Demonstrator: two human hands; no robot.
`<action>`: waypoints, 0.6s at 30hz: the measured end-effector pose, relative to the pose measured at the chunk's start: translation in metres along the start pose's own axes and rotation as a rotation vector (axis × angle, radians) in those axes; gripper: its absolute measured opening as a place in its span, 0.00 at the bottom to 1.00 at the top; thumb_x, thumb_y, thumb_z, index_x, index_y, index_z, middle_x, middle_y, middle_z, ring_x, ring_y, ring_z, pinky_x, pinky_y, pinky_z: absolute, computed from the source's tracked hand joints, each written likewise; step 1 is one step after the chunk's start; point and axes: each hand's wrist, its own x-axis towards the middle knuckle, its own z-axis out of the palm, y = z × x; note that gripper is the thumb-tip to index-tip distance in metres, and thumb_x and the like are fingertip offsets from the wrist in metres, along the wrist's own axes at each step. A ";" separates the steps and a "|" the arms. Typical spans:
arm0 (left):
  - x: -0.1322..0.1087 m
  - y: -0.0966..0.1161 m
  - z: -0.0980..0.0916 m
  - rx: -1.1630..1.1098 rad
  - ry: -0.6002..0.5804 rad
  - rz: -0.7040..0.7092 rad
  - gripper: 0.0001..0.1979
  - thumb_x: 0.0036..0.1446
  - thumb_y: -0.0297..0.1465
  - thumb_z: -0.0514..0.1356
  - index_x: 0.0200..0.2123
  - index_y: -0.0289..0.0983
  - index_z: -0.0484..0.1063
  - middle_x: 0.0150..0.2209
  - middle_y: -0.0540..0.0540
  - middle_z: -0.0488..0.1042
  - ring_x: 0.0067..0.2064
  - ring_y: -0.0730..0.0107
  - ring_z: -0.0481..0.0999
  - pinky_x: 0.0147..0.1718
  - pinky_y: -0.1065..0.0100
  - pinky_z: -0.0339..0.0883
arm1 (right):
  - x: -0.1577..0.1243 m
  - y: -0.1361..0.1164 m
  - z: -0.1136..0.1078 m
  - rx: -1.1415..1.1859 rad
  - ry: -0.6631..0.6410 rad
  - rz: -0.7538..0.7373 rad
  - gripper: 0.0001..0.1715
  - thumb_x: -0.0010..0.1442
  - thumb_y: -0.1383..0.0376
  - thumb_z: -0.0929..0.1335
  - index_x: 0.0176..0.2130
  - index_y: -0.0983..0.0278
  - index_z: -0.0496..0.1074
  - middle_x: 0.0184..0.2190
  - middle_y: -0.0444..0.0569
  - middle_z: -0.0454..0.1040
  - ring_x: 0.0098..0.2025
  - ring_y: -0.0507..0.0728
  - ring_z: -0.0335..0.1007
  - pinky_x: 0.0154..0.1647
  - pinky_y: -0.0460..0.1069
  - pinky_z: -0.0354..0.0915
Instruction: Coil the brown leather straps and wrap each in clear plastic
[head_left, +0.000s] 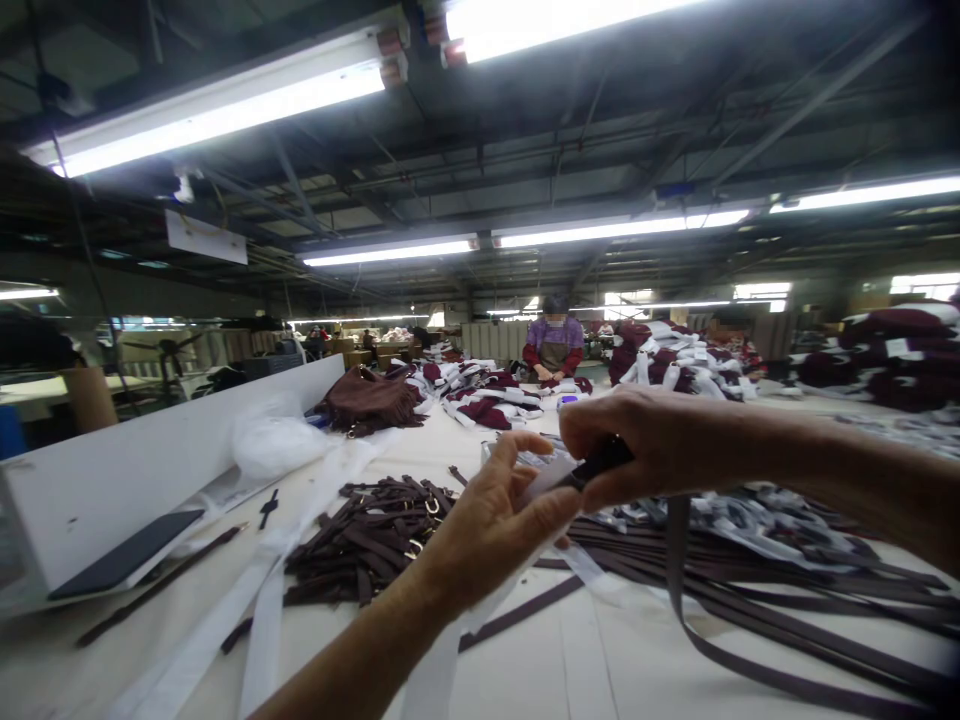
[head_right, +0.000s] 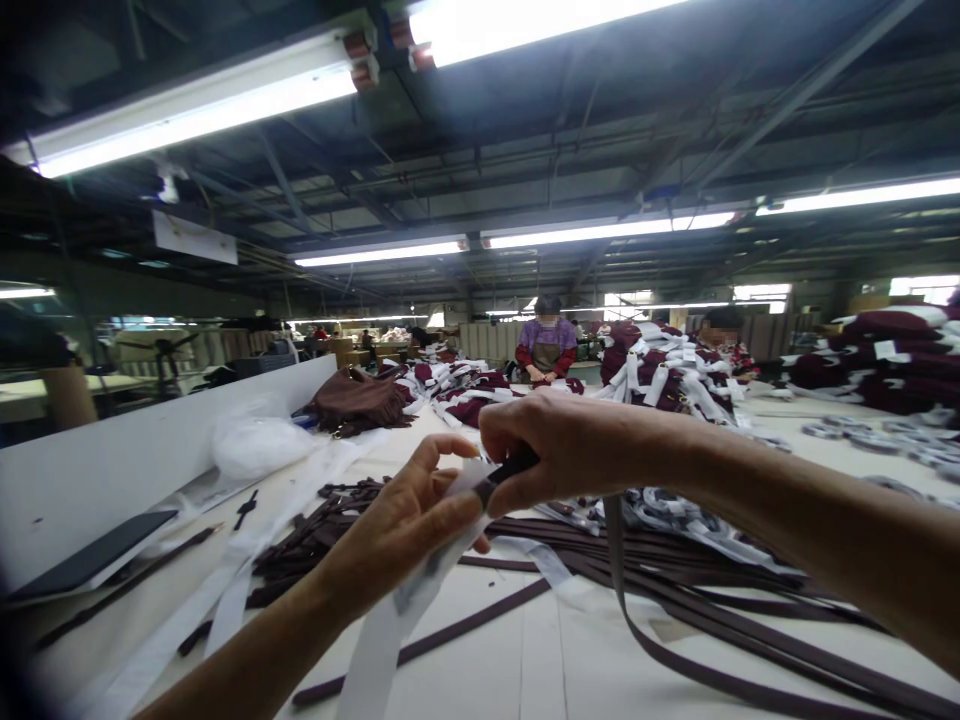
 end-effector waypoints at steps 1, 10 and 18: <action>-0.002 0.001 -0.002 0.042 -0.016 -0.021 0.22 0.51 0.36 0.62 0.47 0.40 0.57 0.31 0.51 0.68 0.29 0.75 0.68 0.27 0.74 0.62 | 0.001 -0.002 -0.002 -0.007 0.009 0.009 0.20 0.50 0.51 0.69 0.32 0.64 0.68 0.22 0.41 0.67 0.21 0.47 0.58 0.19 0.42 0.48; -0.012 0.006 -0.017 0.216 0.071 -0.062 0.11 0.48 0.33 0.63 0.25 0.35 0.63 0.21 0.56 0.59 0.21 0.82 0.56 0.20 0.77 0.50 | 0.009 0.007 -0.037 0.421 -0.296 0.101 0.24 0.54 0.52 0.67 0.44 0.64 0.64 0.28 0.44 0.68 0.26 0.49 0.62 0.21 0.42 0.55; -0.018 0.015 -0.019 0.334 0.130 -0.034 0.10 0.46 0.32 0.63 0.24 0.35 0.64 0.20 0.56 0.59 0.21 0.81 0.56 0.20 0.76 0.50 | 0.032 -0.015 -0.018 0.403 -0.226 -0.043 0.19 0.50 0.55 0.71 0.38 0.65 0.67 0.29 0.43 0.68 0.26 0.48 0.62 0.23 0.42 0.57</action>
